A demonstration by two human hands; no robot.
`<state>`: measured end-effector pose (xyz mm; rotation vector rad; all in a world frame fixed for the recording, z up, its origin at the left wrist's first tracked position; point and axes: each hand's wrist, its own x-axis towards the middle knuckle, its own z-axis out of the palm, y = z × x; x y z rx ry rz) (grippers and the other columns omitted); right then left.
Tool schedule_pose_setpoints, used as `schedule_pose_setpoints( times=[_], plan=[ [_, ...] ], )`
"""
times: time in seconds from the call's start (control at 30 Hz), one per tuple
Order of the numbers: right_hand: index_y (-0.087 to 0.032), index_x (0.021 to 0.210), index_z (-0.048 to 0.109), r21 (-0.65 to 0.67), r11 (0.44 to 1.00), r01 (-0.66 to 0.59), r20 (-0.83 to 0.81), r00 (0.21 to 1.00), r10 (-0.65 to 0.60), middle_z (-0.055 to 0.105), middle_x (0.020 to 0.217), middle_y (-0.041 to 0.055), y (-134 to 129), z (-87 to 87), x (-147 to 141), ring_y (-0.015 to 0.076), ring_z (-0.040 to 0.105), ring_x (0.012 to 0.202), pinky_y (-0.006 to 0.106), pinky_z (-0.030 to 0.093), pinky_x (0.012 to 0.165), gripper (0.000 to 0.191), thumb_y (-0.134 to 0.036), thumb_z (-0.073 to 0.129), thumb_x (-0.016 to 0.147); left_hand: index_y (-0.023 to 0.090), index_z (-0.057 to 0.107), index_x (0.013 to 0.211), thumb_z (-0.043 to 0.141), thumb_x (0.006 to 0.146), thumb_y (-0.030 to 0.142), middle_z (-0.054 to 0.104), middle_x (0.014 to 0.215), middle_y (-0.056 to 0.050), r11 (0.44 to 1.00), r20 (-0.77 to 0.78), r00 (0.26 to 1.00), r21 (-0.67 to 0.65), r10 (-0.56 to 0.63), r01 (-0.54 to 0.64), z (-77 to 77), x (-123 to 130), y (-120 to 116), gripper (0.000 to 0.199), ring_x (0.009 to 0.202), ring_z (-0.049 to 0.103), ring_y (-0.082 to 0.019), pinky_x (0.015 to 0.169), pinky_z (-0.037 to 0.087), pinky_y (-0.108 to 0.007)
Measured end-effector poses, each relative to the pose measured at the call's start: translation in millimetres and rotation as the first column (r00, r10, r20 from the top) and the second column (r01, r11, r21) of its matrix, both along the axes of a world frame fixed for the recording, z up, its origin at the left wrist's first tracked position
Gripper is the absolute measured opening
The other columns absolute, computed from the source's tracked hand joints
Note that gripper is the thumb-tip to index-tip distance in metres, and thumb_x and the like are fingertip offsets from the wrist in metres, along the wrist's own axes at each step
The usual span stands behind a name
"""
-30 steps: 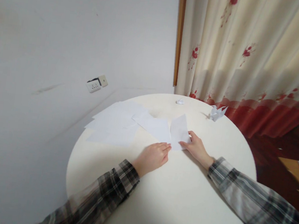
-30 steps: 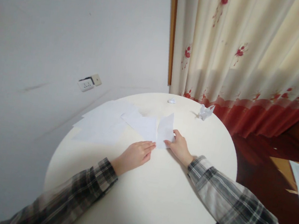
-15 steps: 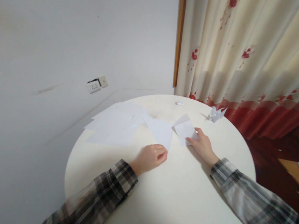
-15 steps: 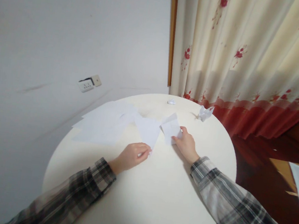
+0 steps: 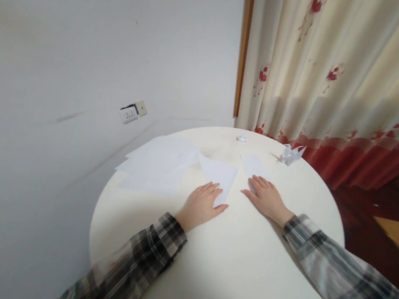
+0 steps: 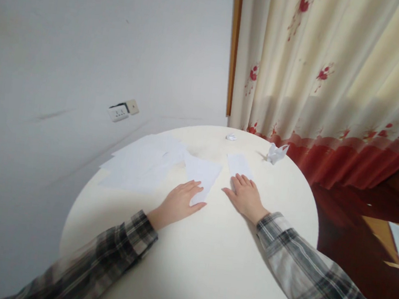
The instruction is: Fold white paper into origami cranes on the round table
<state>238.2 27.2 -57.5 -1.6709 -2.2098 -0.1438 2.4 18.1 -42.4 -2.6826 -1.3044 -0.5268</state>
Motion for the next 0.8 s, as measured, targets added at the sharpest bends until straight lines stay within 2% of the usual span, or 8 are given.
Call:
schedule_pose_setpoints(
  times=[0.1,0.17,0.3,0.37,0.47,0.57,0.7,0.8],
  plan=[
    [-0.013,0.119,0.051,0.016,0.998,0.06,0.012,0.998,-0.06,0.046,0.132,0.0156,10.0,-1.5,2.3,0.0309,0.039,0.122,0.046,0.031,0.096,0.054,-0.053,0.036,0.086,0.017,0.057,0.099,0.056,0.077,0.047,0.06,0.114,-0.009,1.0,0.023,1.0,0.016,-0.012,0.011,6.9,-2.5,-4.7,0.038,0.11,0.052,-0.025,0.093,0.04,-0.039],
    [-0.012,0.118,0.051,0.018,0.998,0.058,0.005,0.998,-0.058,0.046,0.131,0.016,20.8,-0.1,4.1,0.0307,0.039,0.122,0.048,0.031,0.096,0.051,-0.05,0.037,0.087,0.017,0.057,0.09,0.059,0.075,0.043,0.064,0.099,-0.007,1.0,0.018,1.0,0.015,0.008,-0.008,12.2,-2.9,-8.8,0.029,0.096,0.058,-0.023,0.085,0.045,-0.036],
    [-0.015,0.118,0.05,0.007,1.0,0.008,-0.025,1.0,-0.008,0.053,0.125,0.0134,48.8,3.7,12.8,0.0267,0.04,0.121,0.051,0.027,0.098,0.035,-0.026,0.037,0.088,0.018,0.057,0.083,0.059,0.073,0.031,0.065,0.082,-0.004,0.997,-0.032,0.997,-0.015,0.069,-0.069,20.0,-6.3,-16.2,0.016,0.079,0.062,-0.021,0.074,0.048,-0.033],
    [-0.015,0.117,0.052,0.014,0.999,-0.029,-0.008,1.0,0.029,0.055,0.123,0.0116,62.2,5.8,18.5,0.0249,0.04,0.122,0.049,0.025,0.099,0.035,-0.015,0.036,0.086,0.019,0.058,0.087,0.059,0.072,0.027,0.066,0.086,-0.003,0.997,-0.04,0.997,-0.035,0.068,-0.069,21.4,-10.9,-17.9,0.017,0.08,0.062,-0.021,0.075,0.048,-0.032],
    [-0.016,0.11,0.058,0.055,0.996,-0.064,0.001,0.998,0.064,0.058,0.119,0.0104,77.3,9.9,24.1,0.0228,0.046,0.115,0.04,0.032,0.096,0.032,-0.014,0.036,0.087,0.019,0.059,0.095,0.058,0.073,0.024,0.067,0.098,-0.004,0.997,-0.027,1.0,-0.082,0.007,-0.01,21.3,-20.7,-17.2,0.023,0.089,0.062,-0.02,0.081,0.048,-0.032],
    [-0.017,0.107,0.061,0.028,0.998,-0.064,0.027,0.998,0.063,0.06,0.116,0.0088,86.9,14.0,23.2,0.0204,0.049,0.108,0.033,0.035,0.091,0.032,-0.015,0.035,0.088,0.019,0.06,0.102,0.057,0.074,0.024,0.064,0.109,-0.004,0.984,0.023,0.996,-0.149,-0.09,0.093,20.0,-30.7,-13.9,0.028,0.102,0.059,-0.019,0.091,0.044,-0.032],
    [-0.017,0.113,0.057,-0.008,1.0,0.019,0.032,0.999,-0.019,0.061,0.114,0.0111,99.5,14.0,15.7,0.0233,0.05,0.108,0.037,0.036,0.089,0.034,-0.028,0.032,0.091,0.02,0.06,0.107,0.057,0.075,0.025,0.061,0.116,-0.003,0.955,0.077,0.985,-0.243,-0.155,0.169,21.3,-38.5,-11.5,0.032,0.112,0.053,-0.018,0.098,0.038,-0.031],
    [-0.014,0.124,0.046,-0.019,0.996,0.086,0.02,0.996,-0.085,0.051,0.127,0.0154,109.4,11.7,10.6,0.0277,0.044,0.116,0.044,0.033,0.092,0.047,-0.043,0.032,0.09,0.02,0.06,0.108,0.057,0.074,0.023,0.059,0.119,-0.004,0.932,0.08,0.981,-0.304,-0.179,0.195,26.3,-40.7,-13.0,0.034,0.113,0.052,-0.019,0.099,0.036,-0.031]
  ],
)
